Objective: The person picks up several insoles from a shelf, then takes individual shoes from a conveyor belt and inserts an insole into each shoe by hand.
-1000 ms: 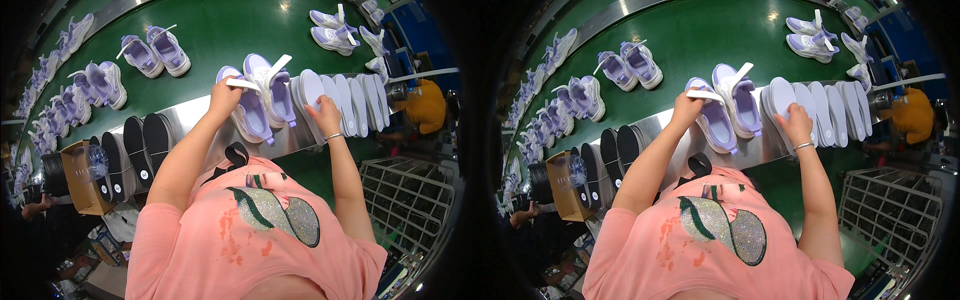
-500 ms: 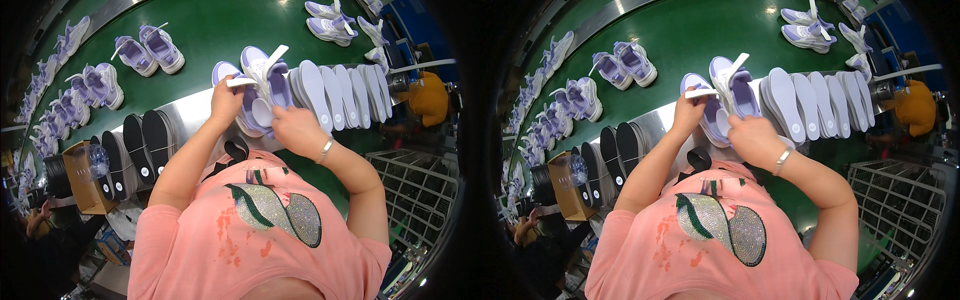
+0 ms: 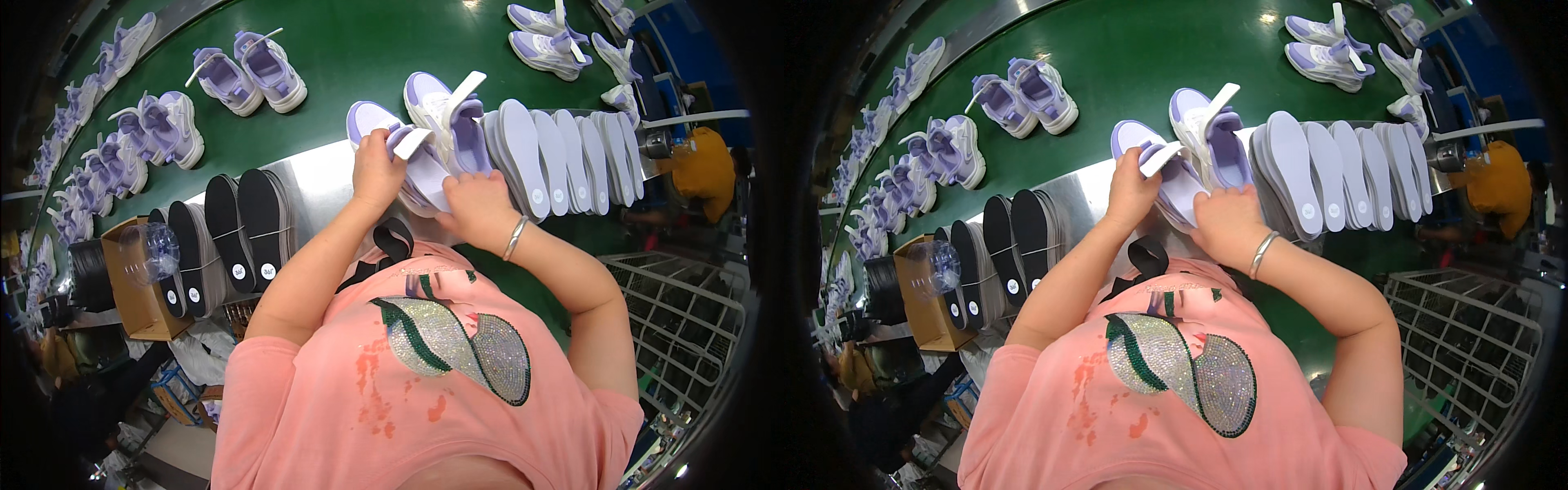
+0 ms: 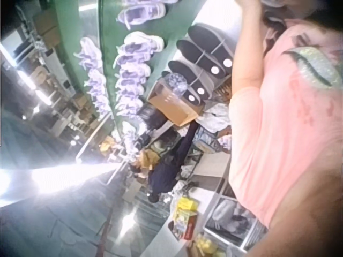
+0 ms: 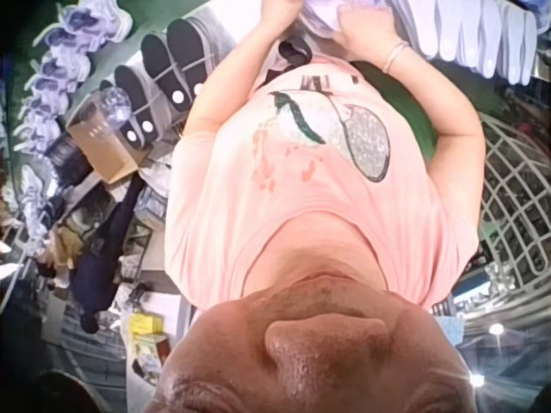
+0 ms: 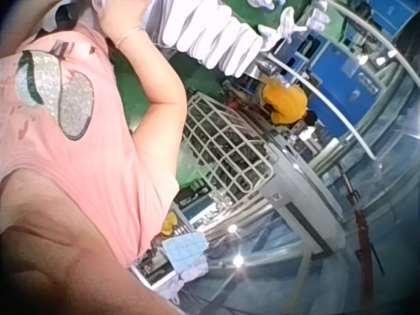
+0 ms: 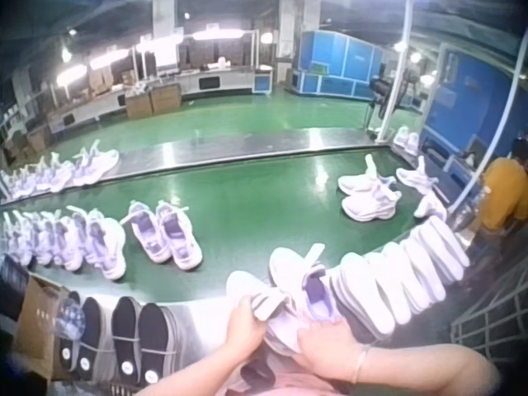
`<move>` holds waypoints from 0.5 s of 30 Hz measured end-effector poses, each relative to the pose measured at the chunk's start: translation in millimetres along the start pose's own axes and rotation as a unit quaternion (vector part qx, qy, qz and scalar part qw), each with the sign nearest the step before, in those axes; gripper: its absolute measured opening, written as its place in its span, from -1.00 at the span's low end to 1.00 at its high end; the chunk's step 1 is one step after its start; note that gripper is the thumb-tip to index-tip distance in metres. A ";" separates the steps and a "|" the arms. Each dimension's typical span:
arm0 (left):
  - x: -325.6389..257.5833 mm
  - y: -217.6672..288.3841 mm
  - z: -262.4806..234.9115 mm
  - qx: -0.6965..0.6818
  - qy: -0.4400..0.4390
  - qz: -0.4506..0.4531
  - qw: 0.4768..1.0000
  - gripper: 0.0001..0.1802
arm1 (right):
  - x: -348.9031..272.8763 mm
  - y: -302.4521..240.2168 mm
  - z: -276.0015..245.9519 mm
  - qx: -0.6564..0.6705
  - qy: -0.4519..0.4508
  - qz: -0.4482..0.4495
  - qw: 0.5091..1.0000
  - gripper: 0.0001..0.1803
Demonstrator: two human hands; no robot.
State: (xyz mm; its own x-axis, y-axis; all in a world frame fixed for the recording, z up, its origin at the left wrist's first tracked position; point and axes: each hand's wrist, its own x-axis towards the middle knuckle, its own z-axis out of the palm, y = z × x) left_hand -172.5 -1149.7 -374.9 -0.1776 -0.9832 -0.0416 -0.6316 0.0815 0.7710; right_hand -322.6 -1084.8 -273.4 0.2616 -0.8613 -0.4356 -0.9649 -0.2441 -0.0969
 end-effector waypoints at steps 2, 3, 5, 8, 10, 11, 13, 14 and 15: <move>0.1 6.7 -2.5 -0.006 -0.014 -0.015 1.000 -0.55 | 0.6 7.9 1.7 0.018 0.026 -0.020 0.999 -0.75; -1.8 10.8 -4.4 -0.011 -0.016 -0.021 1.000 -0.55 | 2.2 7.2 1.5 0.025 0.043 -0.030 0.998 -0.78; -2.7 10.8 -6.5 -0.014 -0.028 -0.036 0.999 -0.56 | 7.9 2.0 4.3 0.024 0.076 -0.055 0.995 -0.84; -2.4 7.9 -7.0 -0.018 -0.052 -0.048 0.997 -0.58 | 25.7 -6.6 23.4 0.007 0.109 -0.096 0.989 -0.89; -1.8 6.5 -7.2 -0.022 -0.060 -0.039 0.997 -0.58 | 51.2 -5.0 41.4 0.015 0.118 -0.129 0.984 -0.88; -1.1 3.8 -5.7 -0.052 -0.055 -0.048 0.996 -0.57 | 59.2 -2.9 45.1 0.019 0.117 -0.148 0.982 -0.87; -1.7 3.7 -5.4 -0.065 -0.062 -0.056 0.994 -0.58 | 63.9 -2.4 48.1 0.100 0.103 -0.114 0.983 -0.84; -2.4 3.2 -5.2 -0.072 -0.067 -0.061 0.993 -0.58 | 65.3 -3.5 47.0 0.140 0.095 -0.095 0.981 -0.83; -2.2 4.1 -6.7 -0.068 -0.065 -0.055 0.994 -0.59 | 67.1 -3.9 42.5 0.144 0.061 -0.086 0.984 -0.80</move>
State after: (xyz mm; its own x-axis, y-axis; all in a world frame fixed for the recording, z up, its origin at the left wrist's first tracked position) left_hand -169.6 -1148.3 -367.3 -0.2153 -0.9546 -0.2058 -0.5470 -0.0566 0.8352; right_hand -302.2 -1122.7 -340.3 0.4052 -0.8699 -0.2811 -0.8682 -0.2698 -0.4163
